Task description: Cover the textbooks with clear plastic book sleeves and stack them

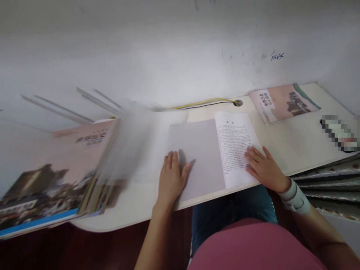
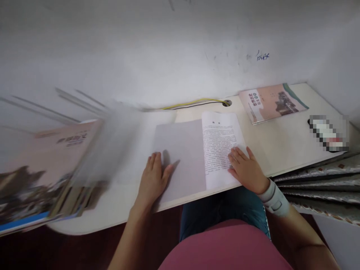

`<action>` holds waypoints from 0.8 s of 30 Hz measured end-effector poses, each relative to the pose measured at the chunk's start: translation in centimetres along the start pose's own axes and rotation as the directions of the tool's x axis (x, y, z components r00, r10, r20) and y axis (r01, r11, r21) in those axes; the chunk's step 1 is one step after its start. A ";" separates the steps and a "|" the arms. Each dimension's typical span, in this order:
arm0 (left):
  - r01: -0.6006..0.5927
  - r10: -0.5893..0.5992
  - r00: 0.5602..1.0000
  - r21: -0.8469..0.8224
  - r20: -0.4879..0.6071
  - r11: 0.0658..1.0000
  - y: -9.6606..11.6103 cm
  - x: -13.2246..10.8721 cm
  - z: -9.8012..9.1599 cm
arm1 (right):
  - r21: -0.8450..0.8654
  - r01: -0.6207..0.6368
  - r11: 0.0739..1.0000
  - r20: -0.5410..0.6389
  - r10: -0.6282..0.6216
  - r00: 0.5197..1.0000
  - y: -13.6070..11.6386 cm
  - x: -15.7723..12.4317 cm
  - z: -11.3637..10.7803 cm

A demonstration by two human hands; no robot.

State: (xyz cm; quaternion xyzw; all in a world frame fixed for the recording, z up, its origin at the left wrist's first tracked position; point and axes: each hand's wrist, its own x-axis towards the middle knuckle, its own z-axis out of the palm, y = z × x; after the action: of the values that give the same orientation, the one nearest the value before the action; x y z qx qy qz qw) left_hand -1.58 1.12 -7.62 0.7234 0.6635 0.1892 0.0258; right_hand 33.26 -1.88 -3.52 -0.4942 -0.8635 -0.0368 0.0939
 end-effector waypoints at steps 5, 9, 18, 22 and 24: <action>0.090 -0.088 0.995 -0.055 0.047 0.994 -1.4 -0.3 -1.2 | -0.001 -0.056 0.998 0.036 0.056 0.998 -1.4 1.3 1.3; 0.151 -0.142 0.984 -0.075 0.112 0.986 -1.5 -0.3 -1.8 | 0.000 -0.094 0.996 0.034 0.094 0.995 -1.8 1.1 1.4; 0.207 -0.190 0.971 -0.105 0.148 0.973 -1.0 -0.1 -2.4 | 0.004 -0.113 0.994 0.065 0.113 0.991 -1.0 1.3 0.9; 0.233 -0.212 0.965 -0.127 0.156 0.964 -1.0 -0.1 -2.5 | -0.022 -0.152 0.988 0.062 0.153 0.986 -1.0 1.2 -0.1; 0.234 -0.213 0.964 -0.127 0.157 0.964 -1.1 -0.1 -2.5 | -0.041 -0.163 0.986 0.020 0.164 0.986 -1.8 1.3 -0.5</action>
State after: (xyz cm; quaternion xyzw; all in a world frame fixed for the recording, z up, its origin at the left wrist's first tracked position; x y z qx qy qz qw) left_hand -3.37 0.63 -5.65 0.6516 0.7220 0.1807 0.1466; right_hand 31.11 -1.83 -2.72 -0.5655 -0.8202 -0.0402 0.0771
